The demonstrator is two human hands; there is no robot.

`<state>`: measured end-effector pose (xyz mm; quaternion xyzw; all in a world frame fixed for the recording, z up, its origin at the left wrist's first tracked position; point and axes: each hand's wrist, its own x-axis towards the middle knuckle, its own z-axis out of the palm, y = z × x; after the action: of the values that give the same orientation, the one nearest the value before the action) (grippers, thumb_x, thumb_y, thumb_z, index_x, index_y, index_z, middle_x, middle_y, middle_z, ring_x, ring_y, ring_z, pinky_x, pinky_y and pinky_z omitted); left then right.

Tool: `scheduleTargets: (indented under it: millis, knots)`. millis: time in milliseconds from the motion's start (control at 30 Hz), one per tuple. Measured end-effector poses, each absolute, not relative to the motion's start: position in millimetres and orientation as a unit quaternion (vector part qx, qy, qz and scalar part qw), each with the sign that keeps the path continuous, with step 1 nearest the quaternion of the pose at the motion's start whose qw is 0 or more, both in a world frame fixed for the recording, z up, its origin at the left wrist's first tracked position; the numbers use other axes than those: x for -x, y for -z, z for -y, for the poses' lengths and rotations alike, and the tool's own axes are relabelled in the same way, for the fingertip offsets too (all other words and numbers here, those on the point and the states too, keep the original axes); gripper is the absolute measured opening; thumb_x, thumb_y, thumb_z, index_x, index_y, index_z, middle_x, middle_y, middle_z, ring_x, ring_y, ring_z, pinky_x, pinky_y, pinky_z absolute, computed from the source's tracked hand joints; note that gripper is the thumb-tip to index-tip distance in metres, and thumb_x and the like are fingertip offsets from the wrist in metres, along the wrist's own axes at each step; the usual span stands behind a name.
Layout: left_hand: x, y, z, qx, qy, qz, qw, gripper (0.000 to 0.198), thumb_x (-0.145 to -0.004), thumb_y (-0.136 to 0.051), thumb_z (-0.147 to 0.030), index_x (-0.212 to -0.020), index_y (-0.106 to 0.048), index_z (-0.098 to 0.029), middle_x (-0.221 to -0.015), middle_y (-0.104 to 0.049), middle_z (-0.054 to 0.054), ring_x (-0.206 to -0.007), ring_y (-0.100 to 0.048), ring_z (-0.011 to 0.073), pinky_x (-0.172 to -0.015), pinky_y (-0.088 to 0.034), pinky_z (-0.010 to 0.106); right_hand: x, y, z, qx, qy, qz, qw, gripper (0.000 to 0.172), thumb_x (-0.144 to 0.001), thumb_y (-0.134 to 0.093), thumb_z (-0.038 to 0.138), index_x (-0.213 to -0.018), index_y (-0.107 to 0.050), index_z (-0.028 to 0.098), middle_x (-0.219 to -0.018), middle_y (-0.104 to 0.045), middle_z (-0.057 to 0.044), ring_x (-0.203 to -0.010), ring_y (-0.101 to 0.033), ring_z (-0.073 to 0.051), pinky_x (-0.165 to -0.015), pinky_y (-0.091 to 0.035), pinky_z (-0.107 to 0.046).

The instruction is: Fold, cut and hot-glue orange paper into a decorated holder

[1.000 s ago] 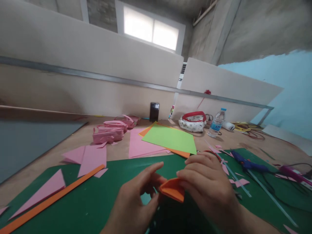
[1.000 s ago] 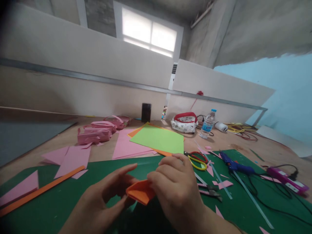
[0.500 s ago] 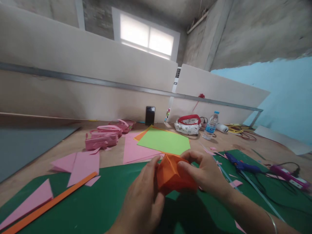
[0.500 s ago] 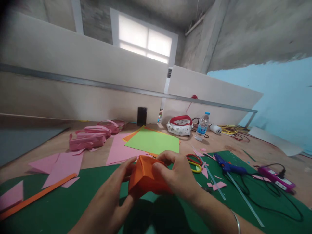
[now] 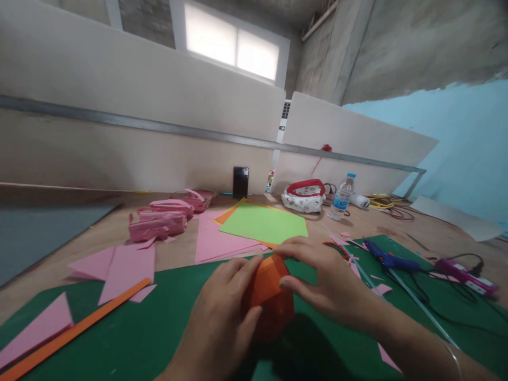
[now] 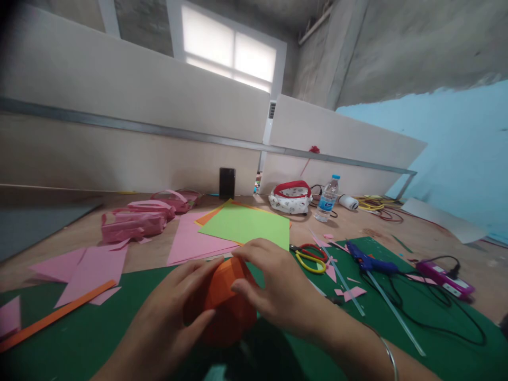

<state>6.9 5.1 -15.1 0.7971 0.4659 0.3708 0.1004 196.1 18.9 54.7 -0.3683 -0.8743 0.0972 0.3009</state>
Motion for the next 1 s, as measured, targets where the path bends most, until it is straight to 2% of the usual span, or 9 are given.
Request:
scheduleTargets:
  millis: [133, 200, 333, 467, 600, 700, 800, 900, 1000]
  knots:
    - [-7.1, 10.8, -2.2, -0.797, -0.378, -0.462, 0.093, 0.062, -0.071, -0.051, -0.009, -0.128, -0.037, -0.028, -0.122, -0.053, 0.006, -0.111, -0.05, 0.0245, -0.093, -0.042, 0.04, -198.4, -51.1, -18.5, 0.365, -0.095, 0.885, 0.272, 0.05, -0.07, -0.072, 0.026, -0.117, -0.055, 0.02, -0.114, -0.058, -0.009, -0.102, -0.056, -0.022, -0.087, -0.046, -0.034]
    - [-6.7, 10.5, -1.5, -0.797, -0.384, -0.457, 0.096, 0.061, -0.07, -0.05, -0.009, -0.126, -0.038, -0.029, -0.123, -0.052, 0.006, -0.112, -0.05, 0.0241, -0.092, -0.042, 0.039, -197.5, -46.9, -16.6, 0.364, -0.054, 0.894, 0.256, 0.059, -0.067, -0.072, 0.022, -0.122, -0.051, 0.02, -0.12, -0.055, -0.01, -0.107, -0.053, -0.024, -0.09, -0.045, -0.037]
    - [-8.0, 9.5, -1.5, -0.788, -0.388, -0.458, 0.137, 0.053, -0.068, -0.052, -0.01, -0.118, -0.045, -0.027, -0.118, -0.054, 0.005, -0.108, -0.052, 0.0241, -0.091, -0.042, 0.039, -191.7, -39.2, -12.6, 0.382, 0.007, 0.889, 0.251, 0.048, -0.071, -0.054, 0.005, -0.117, -0.053, 0.019, -0.115, -0.057, -0.01, -0.105, -0.052, -0.023, -0.089, -0.044, -0.039]
    - [-11.5, -4.5, -0.4, -0.764, -0.381, -0.472, 0.22, 0.05, -0.063, -0.052, -0.008, -0.11, -0.055, -0.025, -0.109, -0.059, 0.005, -0.101, -0.054, 0.0235, -0.087, -0.043, 0.038, -189.3, -43.7, -8.7, 0.397, -0.058, 0.88, 0.256, 0.045, -0.07, -0.052, 0.007, -0.114, -0.054, 0.017, -0.112, -0.058, -0.009, -0.102, -0.052, -0.02, -0.089, -0.044, -0.034]
    - [-10.0, -26.9, 1.8, -0.681, -0.361, -0.477, 0.422, 0.049, -0.063, -0.059, -0.021, -0.112, -0.056, -0.022, -0.106, -0.063, 0.005, -0.098, -0.058, 0.0235, -0.086, -0.044, 0.035, -192.7, -53.2, -8.3, 0.417, -0.07, 0.871, 0.249, 0.041, -0.067, -0.048, 0.005, -0.105, -0.06, 0.016, -0.101, -0.063, -0.007, -0.093, -0.056, -0.019, -0.082, -0.045, -0.03]
    - [-6.1, -29.6, 0.4, -0.617, -0.265, -0.5, 0.547, 0.043, -0.073, -0.048, -0.037, -0.111, -0.056, -0.02, -0.087, -0.065, 0.004, -0.074, -0.061, 0.0193, -0.062, -0.047, 0.028, -193.8, -52.1, -13.6, 0.422, -0.097, 0.891, 0.14, 0.025, -0.068, -0.047, 0.007, -0.079, -0.066, 0.018, -0.082, -0.066, -0.004, -0.073, -0.058, -0.016, -0.065, -0.045, -0.025]
    - [-4.1, -15.9, -3.3, -0.684, -0.135, -0.494, 0.519, 0.029, -0.075, -0.037, -0.029, -0.076, -0.064, -0.017, -0.061, -0.052, -0.002, -0.054, -0.049, 0.0123, -0.051, -0.037, 0.022, -189.7, -44.0, -20.9, 0.394, -0.11, 0.912, 0.0, 0.015, -0.068, -0.052, 0.012, -0.059, -0.063, 0.018, -0.068, -0.063, -0.003, -0.059, -0.054, -0.014, -0.049, -0.036, -0.022]
    - [-5.3, -2.6, -4.0, -0.72, -0.093, -0.495, 0.478, 0.029, -0.068, -0.036, -0.018, -0.069, -0.065, -0.02, -0.058, -0.055, -0.002, -0.054, -0.051, 0.0139, -0.049, -0.034, 0.023, -180.6, -39.0, -25.3, 0.395, -0.113, 0.906, -0.104, 0.009, -0.064, -0.059, 0.014, -0.058, -0.064, 0.02, -0.053, -0.058, 0.0, -0.048, -0.047, -0.012, -0.039, -0.024, -0.022]
    - [-7.2, -4.1, -1.8, -0.761, -0.074, -0.521, 0.38, 0.03, -0.065, -0.038, -0.016, -0.069, -0.066, -0.023, -0.068, -0.064, 0.002, -0.062, -0.059, 0.0192, -0.053, -0.036, 0.026, -169.4, -42.3, -26.2, 0.386, -0.112, 0.901, -0.164, 0.006, -0.063, -0.062, 0.018, -0.066, -0.067, 0.021, -0.054, -0.061, 0.0, -0.047, -0.049, -0.013, -0.036, -0.021, -0.021]
